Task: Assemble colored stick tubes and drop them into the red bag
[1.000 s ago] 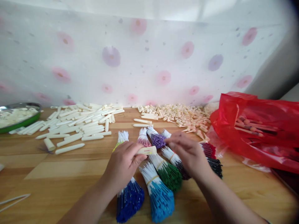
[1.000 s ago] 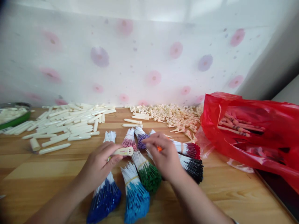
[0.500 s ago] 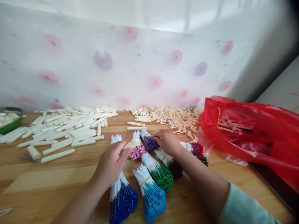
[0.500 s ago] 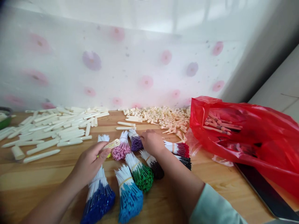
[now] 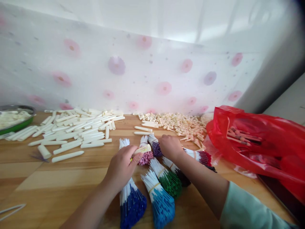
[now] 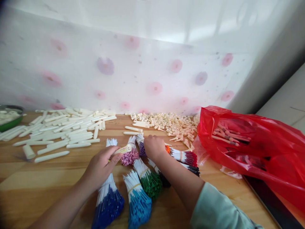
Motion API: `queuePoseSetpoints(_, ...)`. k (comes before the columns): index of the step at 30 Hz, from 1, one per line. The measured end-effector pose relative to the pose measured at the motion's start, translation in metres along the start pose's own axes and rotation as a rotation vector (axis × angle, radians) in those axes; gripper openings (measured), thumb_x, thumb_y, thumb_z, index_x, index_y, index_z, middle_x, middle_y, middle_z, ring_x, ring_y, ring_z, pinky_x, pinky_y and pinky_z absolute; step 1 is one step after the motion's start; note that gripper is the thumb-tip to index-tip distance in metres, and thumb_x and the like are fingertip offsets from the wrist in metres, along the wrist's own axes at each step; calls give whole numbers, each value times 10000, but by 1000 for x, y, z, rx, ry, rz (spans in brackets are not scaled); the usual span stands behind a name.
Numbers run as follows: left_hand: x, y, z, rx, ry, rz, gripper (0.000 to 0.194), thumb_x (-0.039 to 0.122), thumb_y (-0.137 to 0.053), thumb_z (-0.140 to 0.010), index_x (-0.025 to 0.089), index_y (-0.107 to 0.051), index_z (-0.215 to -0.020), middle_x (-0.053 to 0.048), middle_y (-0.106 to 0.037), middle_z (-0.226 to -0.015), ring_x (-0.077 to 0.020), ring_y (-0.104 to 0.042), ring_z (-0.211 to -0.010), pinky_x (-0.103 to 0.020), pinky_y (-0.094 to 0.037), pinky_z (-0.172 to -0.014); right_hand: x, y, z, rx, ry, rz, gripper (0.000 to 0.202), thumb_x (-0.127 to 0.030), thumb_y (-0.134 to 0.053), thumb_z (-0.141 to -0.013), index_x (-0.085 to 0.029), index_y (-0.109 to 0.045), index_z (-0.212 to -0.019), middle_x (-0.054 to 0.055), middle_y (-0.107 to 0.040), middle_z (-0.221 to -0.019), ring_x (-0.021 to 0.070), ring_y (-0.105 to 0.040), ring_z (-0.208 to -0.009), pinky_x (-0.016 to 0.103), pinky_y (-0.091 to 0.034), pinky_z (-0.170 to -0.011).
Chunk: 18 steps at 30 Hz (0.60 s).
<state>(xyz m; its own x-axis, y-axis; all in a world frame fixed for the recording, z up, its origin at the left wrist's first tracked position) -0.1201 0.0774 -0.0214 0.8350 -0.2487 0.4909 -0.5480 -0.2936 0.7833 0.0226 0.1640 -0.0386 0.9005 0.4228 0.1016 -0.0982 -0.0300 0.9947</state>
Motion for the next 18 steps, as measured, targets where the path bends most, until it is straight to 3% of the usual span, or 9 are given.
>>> queuePoseSetpoints(5, 0, 2, 0, 26, -2, -21, 330, 433, -393, -907, 187, -608, -951, -68, -675, -899, -224, -623, -859, -305, -468, -704, 3, -6, -2, -47, -27, 20, 220, -301, -525, -914, -121, -608, -1008, 65, -642, -995, 177, -627, -887, 372, -520, -778)
queuePoseSetpoints(11, 2, 3, 1, 31, -16, -26, 327, 428, -397, -906, 197, -622, -964, -58, -682, -896, -220, -629, -848, -302, -470, -704, 12, -5, 0, -81, -8, 7, 213, -319, -548, -897, -123, -629, -922, 44, -664, -920, 160, -634, -842, 356, -513, -771)
queuePoseSetpoints(15, 1, 1, 0, 15, -7, -27, 338, 427, -388, -907, 192, -621, -977, -65, -684, -935, -227, -627, -872, -315, -472, -723, 21, 6, 11, -45, -44, -18, 130, -207, -575, -804, -123, -674, -788, 89, -697, -815, 197, -655, -761, 288, -475, -650)
queuePoseSetpoints(18, 0, 2, -1, 22, -10, -16, 332, 432, -390, -904, 201, -621, -965, -59, -686, -934, -223, -628, -875, -309, -473, -727, 35, 24, 33, 26, -103, -24, 154, -159, -539, -749, -112, -686, -755, 155, -702, -796, 253, -662, -742, 294, -425, -597)
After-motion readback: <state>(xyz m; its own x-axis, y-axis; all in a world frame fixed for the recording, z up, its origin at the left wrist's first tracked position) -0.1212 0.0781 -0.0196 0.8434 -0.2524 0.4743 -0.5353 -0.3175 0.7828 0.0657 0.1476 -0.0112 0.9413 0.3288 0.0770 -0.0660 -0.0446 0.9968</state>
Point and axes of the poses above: each hand's wrist, its own z-axis away from the middle knuckle, its own y-axis out of the back of the hand, x = y × z, the point moved 9 cm from there along -z, towards the middle knuckle
